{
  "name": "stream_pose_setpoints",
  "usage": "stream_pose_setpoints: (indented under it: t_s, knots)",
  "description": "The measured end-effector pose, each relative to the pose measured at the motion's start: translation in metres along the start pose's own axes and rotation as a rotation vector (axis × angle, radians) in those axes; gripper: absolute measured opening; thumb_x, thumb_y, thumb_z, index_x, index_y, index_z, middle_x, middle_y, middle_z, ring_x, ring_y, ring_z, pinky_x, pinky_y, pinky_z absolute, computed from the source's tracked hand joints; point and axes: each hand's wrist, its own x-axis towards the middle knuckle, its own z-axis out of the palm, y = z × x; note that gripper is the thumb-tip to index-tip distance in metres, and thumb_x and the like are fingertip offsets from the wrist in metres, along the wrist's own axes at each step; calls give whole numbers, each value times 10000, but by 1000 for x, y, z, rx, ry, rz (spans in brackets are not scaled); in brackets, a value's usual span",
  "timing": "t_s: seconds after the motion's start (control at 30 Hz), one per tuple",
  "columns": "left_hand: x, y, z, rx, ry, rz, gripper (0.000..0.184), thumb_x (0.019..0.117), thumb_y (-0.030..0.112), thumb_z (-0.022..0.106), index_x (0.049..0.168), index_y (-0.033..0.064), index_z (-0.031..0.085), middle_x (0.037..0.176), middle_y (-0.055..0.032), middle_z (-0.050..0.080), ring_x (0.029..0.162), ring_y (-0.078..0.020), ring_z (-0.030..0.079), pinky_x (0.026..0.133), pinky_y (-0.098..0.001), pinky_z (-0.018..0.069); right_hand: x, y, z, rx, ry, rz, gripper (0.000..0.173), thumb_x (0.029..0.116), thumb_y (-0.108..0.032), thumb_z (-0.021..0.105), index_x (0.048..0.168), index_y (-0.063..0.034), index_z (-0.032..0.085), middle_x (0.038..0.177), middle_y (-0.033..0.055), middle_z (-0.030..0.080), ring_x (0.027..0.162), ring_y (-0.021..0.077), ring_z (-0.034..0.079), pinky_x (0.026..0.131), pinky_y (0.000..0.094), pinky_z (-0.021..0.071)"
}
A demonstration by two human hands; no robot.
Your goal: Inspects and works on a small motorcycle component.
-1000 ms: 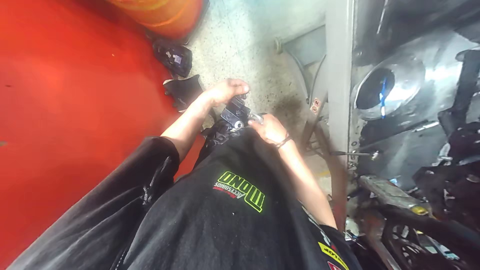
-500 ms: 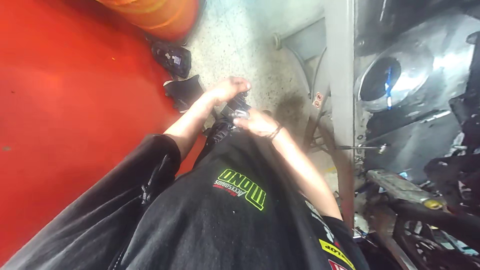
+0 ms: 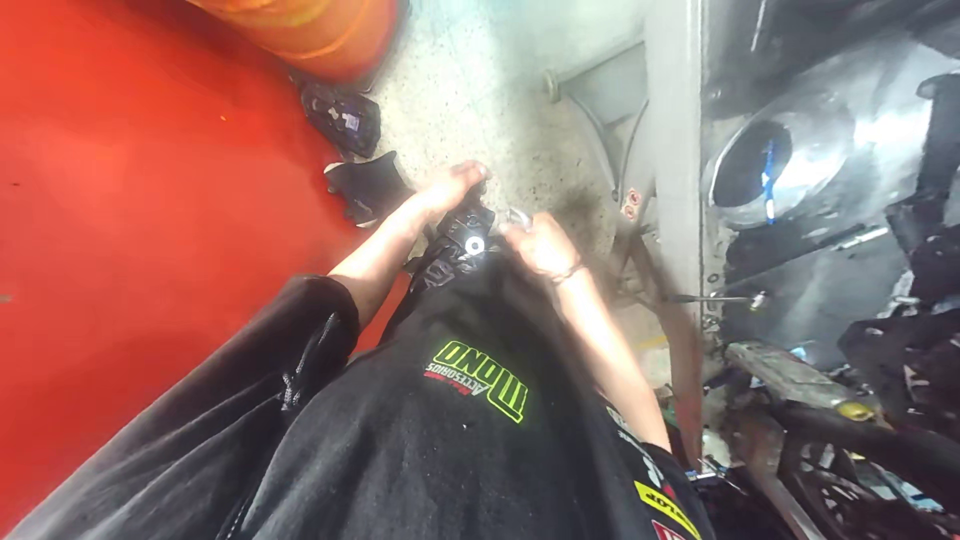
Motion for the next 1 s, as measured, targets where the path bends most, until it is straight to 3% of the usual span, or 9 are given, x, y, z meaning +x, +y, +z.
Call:
stream_pose_setpoints:
  t_s: [0.1, 0.17, 0.33, 0.4, 0.47, 0.57, 0.63, 0.87, 1.0]
  knots:
    - [2, -2, 5, 26, 40, -18, 440, 1094, 441, 400, 1304, 131, 631, 1085, -72, 701, 960, -190, 692, 842, -410, 596, 0, 0, 4, -22, -137, 2, 460, 985, -541, 608, 870, -101, 671, 662, 19, 598, 523, 138, 551, 499, 364, 496]
    - [1, -2, 9, 75, 112, -3, 441, 1073, 456, 459, 1298, 121, 636, 1082, -78, 712, 958, -190, 697, 855, -420, 593, -3, 6, 7, -86, -156, 22, 499, 983, -552, 600, 878, -69, 663, 717, 77, 622, 618, 217, 611, 599, 470, 533]
    - [7, -15, 9, 49, 342, 57, 387, 1067, 385, 482, 1165, 89, 711, 965, -39, 728, 888, -148, 689, 822, -380, 581, -3, 18, 11, -41, -160, 46, 525, 968, -577, 609, 878, -64, 673, 729, 78, 633, 647, 211, 625, 625, 473, 539]
    - [8, -19, 12, -6, 382, 56, 396, 1078, 367, 440, 1157, 91, 713, 976, -38, 719, 916, -153, 679, 834, -389, 571, -6, 17, 12, 17, -164, 24, 466, 955, -556, 638, 853, -103, 670, 681, 18, 605, 579, 141, 573, 559, 385, 501]
    - [10, -21, 16, -93, 407, 39, 415, 1083, 365, 398, 1158, 98, 707, 989, -40, 718, 938, -170, 678, 838, -408, 571, -6, 9, 9, 22, -116, -5, 458, 977, -529, 623, 862, -88, 664, 684, 46, 606, 588, 181, 590, 572, 430, 514]
    - [13, -24, 30, -415, 432, -39, 394, 1070, 388, 404, 1147, 111, 674, 924, -43, 691, 800, -180, 666, 684, -385, 580, -17, 7, 4, 168, -102, -60, 359, 972, -471, 657, 881, -124, 680, 658, -22, 593, 523, 86, 531, 485, 302, 462]
    - [14, -26, 39, -605, 402, -66, 389, 1058, 426, 396, 1157, 149, 651, 898, -30, 676, 746, -175, 647, 624, -371, 565, -23, 14, 2, 68, -44, -79, 449, 971, -535, 616, 868, -102, 674, 681, 37, 608, 597, 174, 597, 576, 437, 518]
    - [17, -25, 56, -939, 7, 121, 388, 1082, 414, 299, 1019, 130, 556, 752, -34, 582, 517, -122, 504, 448, -240, 441, -39, 4, 7, 110, -89, -156, 420, 984, -509, 614, 827, -124, 675, 651, -5, 583, 561, 124, 553, 542, 368, 479]
    - [20, -32, 56, -1049, -278, 218, 354, 1025, 416, 396, 930, 122, 569, 714, -42, 588, 585, -165, 574, 535, -299, 506, -39, 7, 8, 15, -86, -130, 474, 983, -537, 597, 792, -107, 659, 651, 31, 576, 587, 173, 569, 568, 438, 480]
